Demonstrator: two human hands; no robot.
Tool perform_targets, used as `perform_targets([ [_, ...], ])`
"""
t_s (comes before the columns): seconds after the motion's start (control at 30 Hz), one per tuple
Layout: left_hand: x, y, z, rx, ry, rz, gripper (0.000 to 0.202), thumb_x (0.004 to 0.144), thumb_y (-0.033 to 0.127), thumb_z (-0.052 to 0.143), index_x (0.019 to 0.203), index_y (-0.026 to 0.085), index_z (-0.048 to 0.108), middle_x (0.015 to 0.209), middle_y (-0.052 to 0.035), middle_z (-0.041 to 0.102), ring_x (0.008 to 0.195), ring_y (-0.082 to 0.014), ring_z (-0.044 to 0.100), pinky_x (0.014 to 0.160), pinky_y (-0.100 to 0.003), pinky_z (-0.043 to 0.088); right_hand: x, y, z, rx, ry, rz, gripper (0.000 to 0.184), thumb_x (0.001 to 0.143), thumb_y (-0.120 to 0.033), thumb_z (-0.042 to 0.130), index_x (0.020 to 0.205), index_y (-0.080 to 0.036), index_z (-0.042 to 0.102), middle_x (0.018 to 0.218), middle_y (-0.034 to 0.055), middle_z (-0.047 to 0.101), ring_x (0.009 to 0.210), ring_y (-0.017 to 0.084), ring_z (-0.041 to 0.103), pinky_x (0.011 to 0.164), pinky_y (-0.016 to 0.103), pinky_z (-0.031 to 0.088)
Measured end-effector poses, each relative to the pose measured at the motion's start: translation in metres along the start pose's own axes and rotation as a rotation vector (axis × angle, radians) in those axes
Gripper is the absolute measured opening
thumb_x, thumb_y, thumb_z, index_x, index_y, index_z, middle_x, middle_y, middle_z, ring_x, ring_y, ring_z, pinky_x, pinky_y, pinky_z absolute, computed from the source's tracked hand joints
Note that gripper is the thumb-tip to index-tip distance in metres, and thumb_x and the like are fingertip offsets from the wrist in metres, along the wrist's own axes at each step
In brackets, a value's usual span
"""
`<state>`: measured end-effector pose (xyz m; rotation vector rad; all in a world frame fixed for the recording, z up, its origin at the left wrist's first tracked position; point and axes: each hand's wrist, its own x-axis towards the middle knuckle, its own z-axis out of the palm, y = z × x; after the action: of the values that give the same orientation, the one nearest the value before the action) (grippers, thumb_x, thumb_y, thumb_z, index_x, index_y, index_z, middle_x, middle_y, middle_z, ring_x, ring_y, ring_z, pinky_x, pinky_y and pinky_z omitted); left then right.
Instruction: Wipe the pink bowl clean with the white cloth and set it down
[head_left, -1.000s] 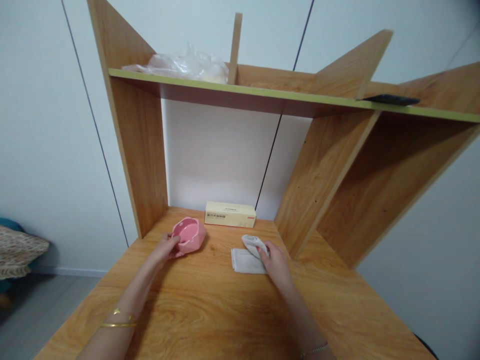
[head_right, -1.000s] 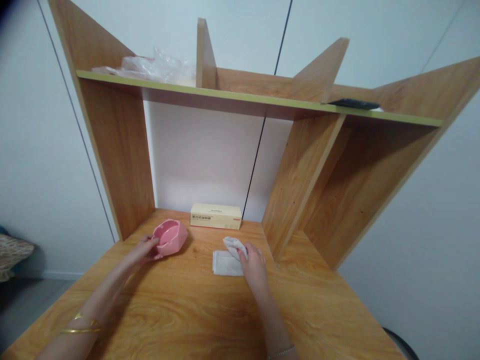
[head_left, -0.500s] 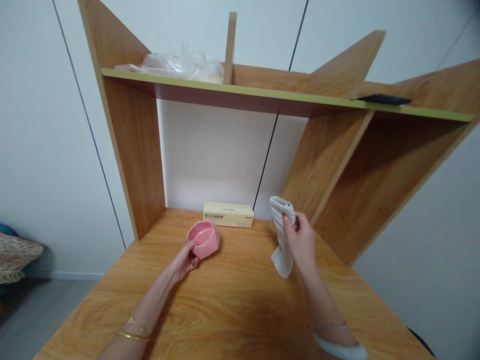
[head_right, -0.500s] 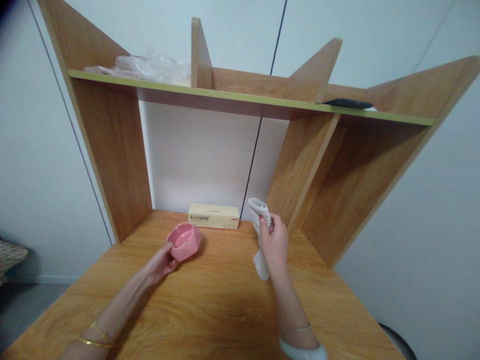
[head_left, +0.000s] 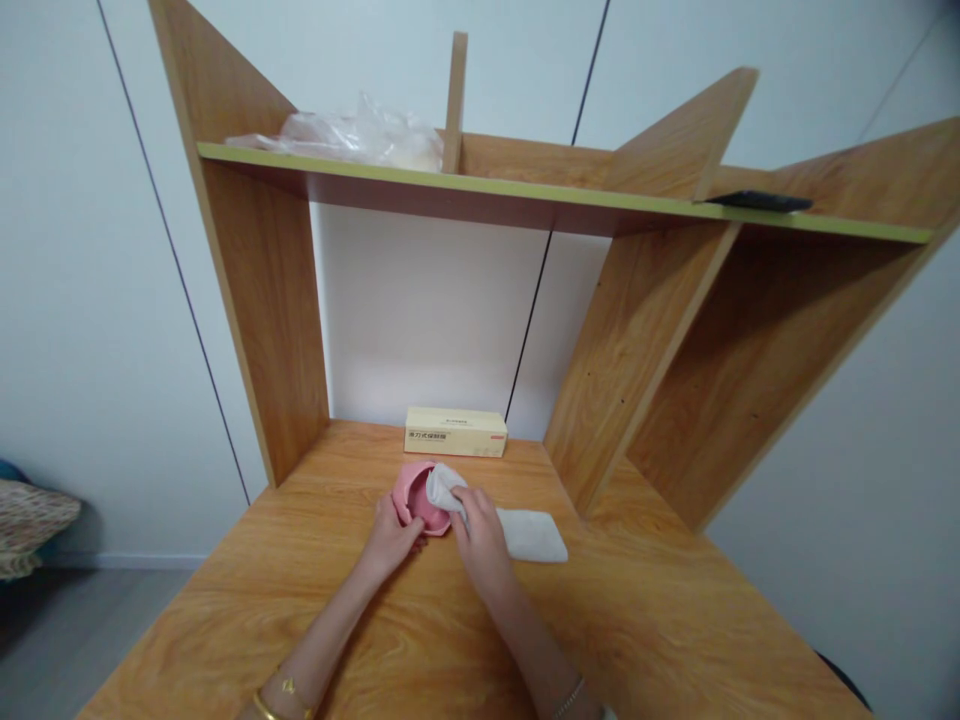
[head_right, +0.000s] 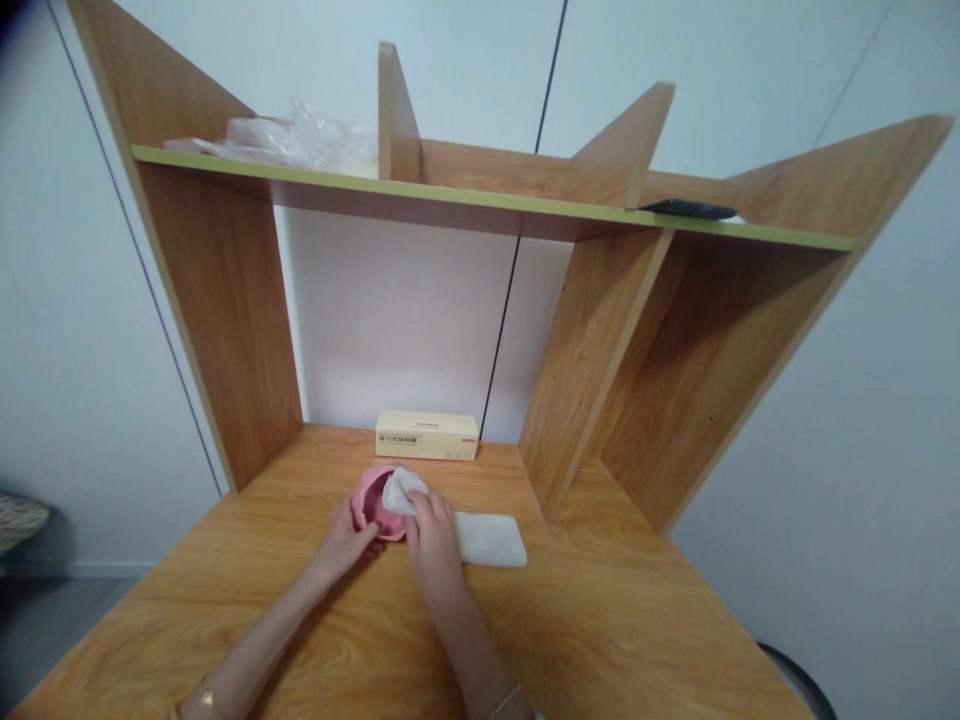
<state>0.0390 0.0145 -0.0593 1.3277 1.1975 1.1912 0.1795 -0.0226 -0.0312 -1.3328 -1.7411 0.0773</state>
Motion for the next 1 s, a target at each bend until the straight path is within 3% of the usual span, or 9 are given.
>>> perform_targets([
  [0.17,-0.005,0.000,0.003,-0.011,-0.019,-0.041,0.040,0.066,0.042,0.061,0.087,0.018,0.037,0.055,0.0073,0.050,0.039,-0.0101,0.052,0.037,-0.021,0.041,-0.006,0.001,0.007,-0.039,0.014,0.001,0.020,0.081,-0.030,0.049,0.093,-0.021,0.060,0.088,0.0061,0.055,0.087,0.020,0.053,0.078,0.032,0.041],
  [0.27,-0.009,0.004,0.002,0.048,0.010,0.005,0.042,0.064,0.041,0.063,0.087,0.018,0.037,0.062,0.0046,0.055,0.046,-0.0118,0.055,0.044,-0.024,0.045,-0.006,0.002,0.007,-0.110,0.057,0.096,0.024,0.082,-0.034,0.046,0.095,-0.018,0.057,0.091,0.0081,0.058,0.090,0.021,0.054,0.079,0.033,0.040],
  [0.37,-0.013,0.009,0.003,0.182,0.060,0.102,0.040,0.063,0.038,0.063,0.087,0.018,0.039,0.074,-0.0009,0.059,0.063,-0.0160,0.060,0.057,-0.029,0.049,-0.004,0.001,0.005,-0.285,0.048,0.291,0.051,0.075,-0.043,0.053,0.115,-0.012,0.046,0.098,0.0146,0.061,0.097,0.028,0.055,0.081,0.038,0.036],
  [0.43,-0.016,0.013,0.005,0.252,0.064,0.142,0.041,0.064,0.040,0.062,0.089,0.017,0.039,0.081,-0.0041,0.061,0.072,-0.0183,0.061,0.064,-0.031,0.049,-0.002,0.000,0.004,-0.376,-0.053,0.426,0.072,0.073,-0.048,0.054,0.128,-0.008,0.032,0.092,0.0159,0.066,0.092,0.030,0.059,0.081,0.040,0.034],
  [0.57,-0.024,0.020,0.011,0.331,-0.002,0.200,0.055,0.067,0.042,0.058,0.108,0.014,0.035,0.097,-0.0108,0.061,0.085,-0.0217,0.061,0.072,-0.034,0.048,0.001,0.002,0.004,-0.399,-0.226,0.571,0.076,0.076,-0.042,0.050,0.136,-0.009,0.018,0.081,0.0123,0.069,0.083,0.028,0.064,0.079,0.038,0.034],
  [0.7,-0.030,0.029,0.016,0.456,-0.025,0.204,0.066,0.066,0.037,0.060,0.120,0.013,0.030,0.105,-0.0132,0.059,0.091,-0.0247,0.060,0.076,-0.034,0.046,0.003,0.011,0.003,-0.330,-0.184,0.636,0.071,0.076,-0.036,0.049,0.136,-0.012,0.020,0.084,0.0100,0.069,0.081,0.024,0.064,0.067,0.029,0.038],
  [0.8,-0.033,0.034,0.017,0.520,-0.026,0.171,0.067,0.066,0.035,0.058,0.123,0.013,0.029,0.102,-0.0130,0.061,0.089,-0.0256,0.061,0.073,-0.033,0.046,0.005,0.017,-0.001,-0.375,-0.076,0.627,0.070,0.077,-0.036,0.050,0.136,-0.011,0.022,0.074,0.0079,0.068,0.071,0.023,0.064,0.059,0.027,0.037],
  [0.9,-0.035,0.038,0.018,0.577,-0.046,0.157,0.068,0.066,0.033,0.057,0.124,0.013,0.029,0.104,-0.0141,0.061,0.087,-0.0261,0.062,0.070,-0.032,0.046,0.006,0.019,-0.005,-0.456,0.014,0.480,0.067,0.078,-0.034,0.050,0.135,-0.010,0.025,0.064,0.0049,0.066,0.066,0.023,0.062,0.066,0.030,0.036],
  [1.0,-0.037,0.041,0.017,0.591,-0.048,0.150,0.070,0.064,0.033,0.059,0.125,0.013,0.031,0.102,-0.0142,0.062,0.084,-0.0266,0.063,0.066,-0.030,0.045,0.005,0.020,-0.004,-0.461,0.013,0.385,0.067,0.079,-0.034,0.051,0.135,-0.010,0.023,0.068,0.0055,0.068,0.070,0.022,0.063,0.071,0.032,0.033],
])
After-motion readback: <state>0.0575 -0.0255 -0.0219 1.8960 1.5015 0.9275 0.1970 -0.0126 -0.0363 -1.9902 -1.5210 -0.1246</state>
